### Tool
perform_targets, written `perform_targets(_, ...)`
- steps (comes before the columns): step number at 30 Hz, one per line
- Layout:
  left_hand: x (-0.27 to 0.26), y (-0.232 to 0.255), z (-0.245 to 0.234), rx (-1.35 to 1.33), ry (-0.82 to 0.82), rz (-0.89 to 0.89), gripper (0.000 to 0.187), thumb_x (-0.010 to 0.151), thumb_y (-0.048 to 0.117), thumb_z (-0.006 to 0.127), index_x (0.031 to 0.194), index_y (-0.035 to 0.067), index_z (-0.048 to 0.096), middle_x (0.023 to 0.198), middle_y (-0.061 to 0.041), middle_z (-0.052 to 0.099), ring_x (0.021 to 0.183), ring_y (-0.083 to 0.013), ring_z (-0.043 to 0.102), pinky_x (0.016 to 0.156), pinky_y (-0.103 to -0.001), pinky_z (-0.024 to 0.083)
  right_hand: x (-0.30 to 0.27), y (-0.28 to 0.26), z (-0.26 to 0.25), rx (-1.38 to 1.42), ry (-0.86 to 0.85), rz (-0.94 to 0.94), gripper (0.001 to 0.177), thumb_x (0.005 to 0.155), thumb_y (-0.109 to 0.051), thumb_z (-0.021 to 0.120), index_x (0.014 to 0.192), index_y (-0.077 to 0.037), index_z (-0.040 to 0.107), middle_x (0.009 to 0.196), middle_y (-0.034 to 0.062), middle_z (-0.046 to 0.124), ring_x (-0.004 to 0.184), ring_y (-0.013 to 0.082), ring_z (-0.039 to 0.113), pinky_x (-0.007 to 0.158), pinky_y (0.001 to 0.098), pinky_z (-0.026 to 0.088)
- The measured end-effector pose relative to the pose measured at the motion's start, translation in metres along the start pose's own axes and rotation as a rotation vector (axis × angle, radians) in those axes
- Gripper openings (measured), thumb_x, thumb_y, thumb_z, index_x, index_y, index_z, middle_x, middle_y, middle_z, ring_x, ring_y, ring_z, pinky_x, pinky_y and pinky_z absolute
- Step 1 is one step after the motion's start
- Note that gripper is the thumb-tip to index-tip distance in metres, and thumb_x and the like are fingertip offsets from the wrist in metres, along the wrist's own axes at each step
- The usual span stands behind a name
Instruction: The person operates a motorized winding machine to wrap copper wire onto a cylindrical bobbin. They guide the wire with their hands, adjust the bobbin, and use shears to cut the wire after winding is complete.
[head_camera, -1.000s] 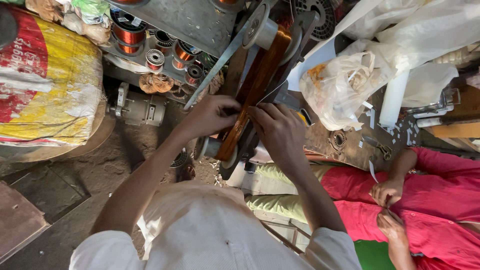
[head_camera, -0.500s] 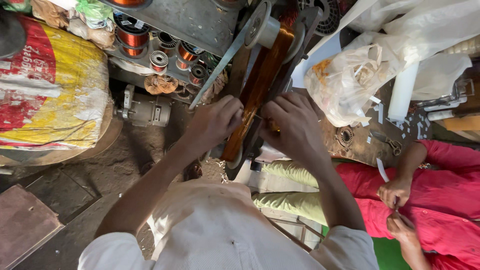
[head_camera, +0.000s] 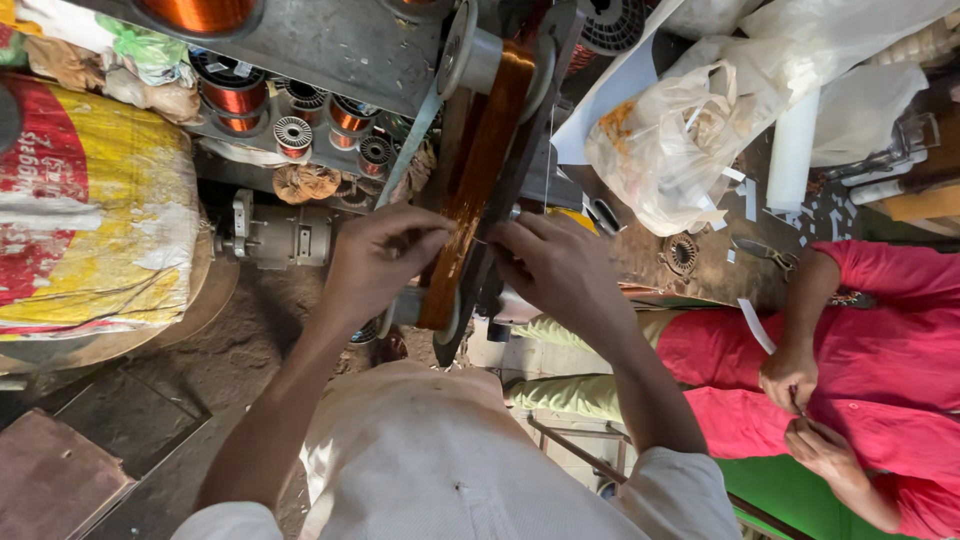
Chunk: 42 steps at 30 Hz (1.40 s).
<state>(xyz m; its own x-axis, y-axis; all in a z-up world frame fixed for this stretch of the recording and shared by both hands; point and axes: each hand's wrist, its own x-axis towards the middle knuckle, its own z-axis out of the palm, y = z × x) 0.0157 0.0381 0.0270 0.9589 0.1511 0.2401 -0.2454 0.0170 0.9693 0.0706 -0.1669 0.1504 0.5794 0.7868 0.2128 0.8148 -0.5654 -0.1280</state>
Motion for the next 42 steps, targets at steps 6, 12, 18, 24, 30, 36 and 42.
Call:
perform_targets(6, 0.002, 0.001, -0.003, 0.721, 0.186, 0.272, 0.021, 0.093, 0.013, 0.078, 0.114, 0.012, 0.078, 0.114, -0.006, 0.074, 0.098, -0.0231, 0.071, 0.081, -0.034, 0.057, 0.002, 0.006, 0.007, 0.066, 0.085, -0.016, 0.02, 0.089, -0.012, 0.075, 0.106, -0.007, 0.068, 0.099, 0.0092, 0.064, 0.086, 0.0319, 0.066, 0.073, 0.0431, 0.053)
perform_targets(12, 0.005, -0.02, -0.004, 0.29, -0.134, 0.052, 0.033, 0.087, 0.01, 0.076, 0.119, 0.003, 0.071, 0.127, -0.015, 0.066, 0.108, -0.0275, 0.07, 0.087, -0.034, 0.058, 0.002, 0.007, 0.017, 0.087, 0.111, -0.006, 0.018, 0.089, -0.011, 0.077, 0.104, -0.007, 0.068, 0.101, 0.0085, 0.064, 0.091, 0.0302, 0.066, 0.076, 0.0422, 0.053)
perform_targets(18, 0.011, -0.029, -0.001, 0.358, -0.206, -0.036, 0.027, 0.086, 0.011, 0.075, 0.113, 0.004, 0.073, 0.114, -0.011, 0.07, 0.098, -0.0261, 0.071, 0.085, -0.039, 0.057, 0.001, 0.005, 0.021, 0.104, 0.143, -0.03, 0.019, 0.088, -0.011, 0.077, 0.106, -0.007, 0.069, 0.102, 0.0082, 0.064, 0.092, 0.0303, 0.066, 0.078, 0.0425, 0.053)
perform_targets(24, 0.003, -0.024, -0.01, 0.473, -0.143, 0.05, 0.008, 0.098, 0.01, 0.061, 0.102, 0.004, 0.063, 0.097, -0.01, 0.062, 0.08, -0.0208, 0.065, 0.071, -0.037, 0.053, 0.003, 0.005, 0.02, 0.003, 0.118, -0.07, 0.019, 0.091, -0.017, 0.077, 0.105, -0.008, 0.069, 0.099, 0.0069, 0.063, 0.095, 0.029, 0.063, 0.084, 0.0426, 0.051)
perform_targets(30, 0.006, -0.014, -0.013, 0.232, -0.04, -0.132, 0.014, 0.111, 0.013, 0.052, 0.106, 0.005, 0.062, 0.082, -0.005, 0.064, 0.06, -0.0122, 0.065, 0.058, -0.031, 0.053, 0.011, 0.016, 0.008, 0.01, 0.088, -0.098, 0.019, 0.092, -0.017, 0.076, 0.107, -0.007, 0.07, 0.1, 0.0067, 0.063, 0.096, 0.0286, 0.061, 0.089, 0.0418, 0.05)
perform_targets(36, 0.01, 0.008, 0.02, 0.351, 0.17, 0.437, 0.022, 0.093, 0.004, 0.077, 0.115, 0.007, 0.075, 0.109, -0.006, 0.073, 0.096, -0.0195, 0.069, 0.083, -0.033, 0.057, 0.013, 0.014, 0.012, 0.072, 0.145, -0.176, 0.022, 0.089, -0.014, 0.077, 0.107, -0.006, 0.068, 0.1, 0.007, 0.063, 0.094, 0.0273, 0.064, 0.084, 0.04, 0.053)
perform_targets(42, 0.019, 0.02, 0.032, 0.404, 0.125, 0.258, 0.023, 0.083, 0.01, 0.084, 0.106, 0.01, 0.08, 0.093, -0.005, 0.069, 0.077, -0.016, 0.068, 0.067, -0.027, 0.055, 0.01, 0.02, 0.01, 0.127, 0.147, -0.133, 0.023, 0.091, -0.015, 0.077, 0.109, -0.006, 0.067, 0.104, 0.0087, 0.063, 0.093, 0.0279, 0.066, 0.081, 0.0399, 0.054)
